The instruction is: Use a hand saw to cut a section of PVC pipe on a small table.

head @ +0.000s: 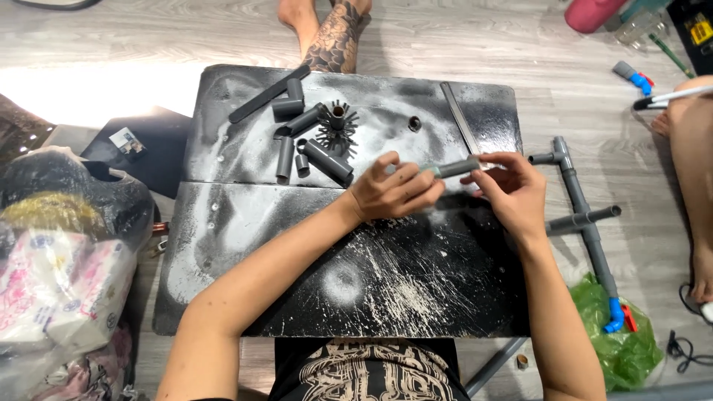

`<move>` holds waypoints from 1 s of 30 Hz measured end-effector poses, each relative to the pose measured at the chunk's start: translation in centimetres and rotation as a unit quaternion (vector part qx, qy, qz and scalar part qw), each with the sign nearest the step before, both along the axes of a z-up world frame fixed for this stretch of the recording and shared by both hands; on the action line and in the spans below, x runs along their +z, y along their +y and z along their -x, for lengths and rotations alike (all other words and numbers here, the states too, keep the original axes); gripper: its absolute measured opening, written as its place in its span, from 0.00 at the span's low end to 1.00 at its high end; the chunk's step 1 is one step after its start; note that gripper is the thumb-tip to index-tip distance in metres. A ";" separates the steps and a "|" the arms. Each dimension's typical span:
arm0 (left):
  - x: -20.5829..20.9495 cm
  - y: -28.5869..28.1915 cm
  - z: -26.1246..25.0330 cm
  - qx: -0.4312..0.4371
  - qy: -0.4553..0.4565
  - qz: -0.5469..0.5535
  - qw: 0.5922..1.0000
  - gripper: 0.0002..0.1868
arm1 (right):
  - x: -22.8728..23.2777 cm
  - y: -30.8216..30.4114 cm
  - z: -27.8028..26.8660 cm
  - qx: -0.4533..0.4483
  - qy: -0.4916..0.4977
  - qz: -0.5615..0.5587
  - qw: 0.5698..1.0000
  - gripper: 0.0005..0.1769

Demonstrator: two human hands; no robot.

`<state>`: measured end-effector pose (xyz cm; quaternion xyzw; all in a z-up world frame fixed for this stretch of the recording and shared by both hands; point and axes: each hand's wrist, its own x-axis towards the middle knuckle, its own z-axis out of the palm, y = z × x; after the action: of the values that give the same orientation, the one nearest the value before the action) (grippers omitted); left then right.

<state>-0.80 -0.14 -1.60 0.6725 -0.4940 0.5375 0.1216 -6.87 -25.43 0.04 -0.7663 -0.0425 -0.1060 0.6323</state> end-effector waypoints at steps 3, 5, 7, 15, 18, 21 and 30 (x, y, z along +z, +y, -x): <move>-1.6 -0.5 -0.8 0.013 -0.043 0.009 0.999 0.06 | 0.1 -0.1 0.1 0.013 0.014 -0.058 0.998 0.13; -0.8 -0.3 -0.5 0.007 -0.048 0.006 0.999 0.06 | 0.1 -0.1 0.1 0.014 0.014 -0.058 0.998 0.12; -1.1 -0.5 -0.5 0.000 -0.052 0.005 0.999 0.06 | -0.4 -0.5 0.0 0.013 0.014 -0.057 0.998 0.11; 0.7 -0.1 0.1 -0.058 -0.040 -0.052 0.996 0.07 | -2.1 -1.8 -0.6 0.014 0.058 -0.074 0.995 0.11; 1.0 0.0 0.1 -0.053 -0.055 -0.055 0.996 0.08 | -0.9 -0.7 -0.1 0.028 0.037 -0.066 0.997 0.05; 1.9 0.2 0.5 -0.060 -0.030 -0.052 0.996 0.08 | -1.2 -0.8 -0.1 0.026 0.050 -0.091 0.994 0.03; -2.2 -1.4 -1.3 -0.061 0.036 -0.010 0.997 0.09 | -0.4 -1.0 -0.2 -0.004 0.038 -0.094 0.995 0.04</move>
<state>0.54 -1.54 -3.83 0.6609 -0.5350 0.4997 0.1652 -6.70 -26.45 -0.34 -0.7073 -0.0057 -0.0829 0.7020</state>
